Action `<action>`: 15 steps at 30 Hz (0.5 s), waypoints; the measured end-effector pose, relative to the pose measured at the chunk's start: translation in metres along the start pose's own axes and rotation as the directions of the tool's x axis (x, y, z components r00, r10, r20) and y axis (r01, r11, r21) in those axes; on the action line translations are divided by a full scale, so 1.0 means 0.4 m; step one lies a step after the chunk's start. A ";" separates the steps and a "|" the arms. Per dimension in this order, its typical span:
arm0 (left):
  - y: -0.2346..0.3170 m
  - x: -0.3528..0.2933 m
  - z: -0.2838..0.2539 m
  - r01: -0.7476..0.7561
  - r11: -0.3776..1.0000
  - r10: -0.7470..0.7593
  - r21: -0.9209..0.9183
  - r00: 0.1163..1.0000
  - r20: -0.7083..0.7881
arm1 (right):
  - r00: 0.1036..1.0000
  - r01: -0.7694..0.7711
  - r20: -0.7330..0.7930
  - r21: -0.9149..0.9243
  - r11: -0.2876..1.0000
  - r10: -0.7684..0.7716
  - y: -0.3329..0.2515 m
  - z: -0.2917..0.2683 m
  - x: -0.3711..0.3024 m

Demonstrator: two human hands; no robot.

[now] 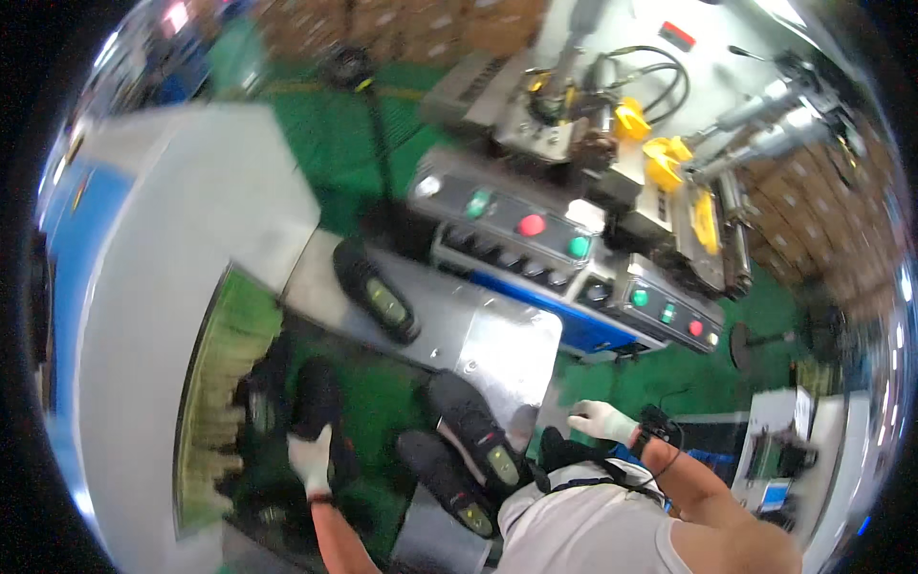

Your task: Operating a sole pressing machine to attach components to shoes.

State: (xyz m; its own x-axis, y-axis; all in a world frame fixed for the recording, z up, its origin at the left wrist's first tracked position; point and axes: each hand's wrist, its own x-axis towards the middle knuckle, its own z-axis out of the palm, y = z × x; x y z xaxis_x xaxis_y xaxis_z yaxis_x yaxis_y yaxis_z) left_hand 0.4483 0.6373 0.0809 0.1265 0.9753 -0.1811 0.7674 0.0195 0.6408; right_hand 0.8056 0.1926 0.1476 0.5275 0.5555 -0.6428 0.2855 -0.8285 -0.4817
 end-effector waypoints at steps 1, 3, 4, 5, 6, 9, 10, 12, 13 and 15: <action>-0.095 -0.006 0.008 -0.055 0.998 0.055 -0.002 0.995 -0.088 | 0.997 -0.012 0.070 -0.034 0.999 0.015 0.016 0.016 0.031; -0.111 -0.050 0.023 -0.005 0.915 0.010 -0.403 1.000 0.009 | 0.999 0.005 0.048 -0.044 0.999 -0.003 -0.008 0.022 0.044; -0.166 -0.049 0.049 -0.012 0.840 0.027 -0.542 0.999 0.020 | 0.998 0.019 0.053 -0.016 1.000 -0.018 -0.030 0.019 0.049; -0.112 -0.068 0.061 -0.051 0.865 0.056 -0.499 0.998 -0.005 | 1.000 0.006 0.013 0.018 1.000 -0.006 -0.044 0.021 0.051; -0.050 -0.122 0.052 -0.081 0.890 0.072 -0.448 0.997 -0.038 | 0.998 0.054 -0.020 0.112 0.992 -0.052 -0.060 0.023 0.054; 0.094 -0.243 0.013 0.034 0.795 -0.019 -0.606 0.999 0.031 | 0.983 0.182 -0.063 0.276 0.944 -0.171 -0.157 0.016 0.067; 0.129 -0.279 0.002 -0.043 0.854 0.045 -0.518 0.999 -0.009 | 0.980 0.197 -0.045 0.393 0.898 -0.195 -0.213 -0.004 0.054; 0.217 -0.362 -0.026 0.059 0.812 0.013 -0.581 0.993 0.119 | 0.957 0.277 -0.086 0.547 0.790 -0.276 -0.233 0.019 0.098; 0.290 -0.416 -0.030 0.051 0.677 0.045 -0.734 0.993 0.111 | 0.917 0.316 -0.026 0.659 0.683 -0.398 -0.239 0.022 0.132; 0.346 -0.552 -0.019 0.021 0.453 0.025 -0.891 0.999 0.036 | 0.849 0.189 0.051 0.900 0.393 -0.525 -0.314 0.025 0.108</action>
State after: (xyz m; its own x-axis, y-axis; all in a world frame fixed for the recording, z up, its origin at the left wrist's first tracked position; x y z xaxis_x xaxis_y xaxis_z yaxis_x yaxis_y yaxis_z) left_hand 0.5220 0.4265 0.2152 0.1679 0.9670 -0.1916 -0.2094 0.2249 0.9516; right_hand 0.7847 0.3214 0.1744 0.2572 0.9107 -0.3231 -0.5079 -0.1571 -0.8470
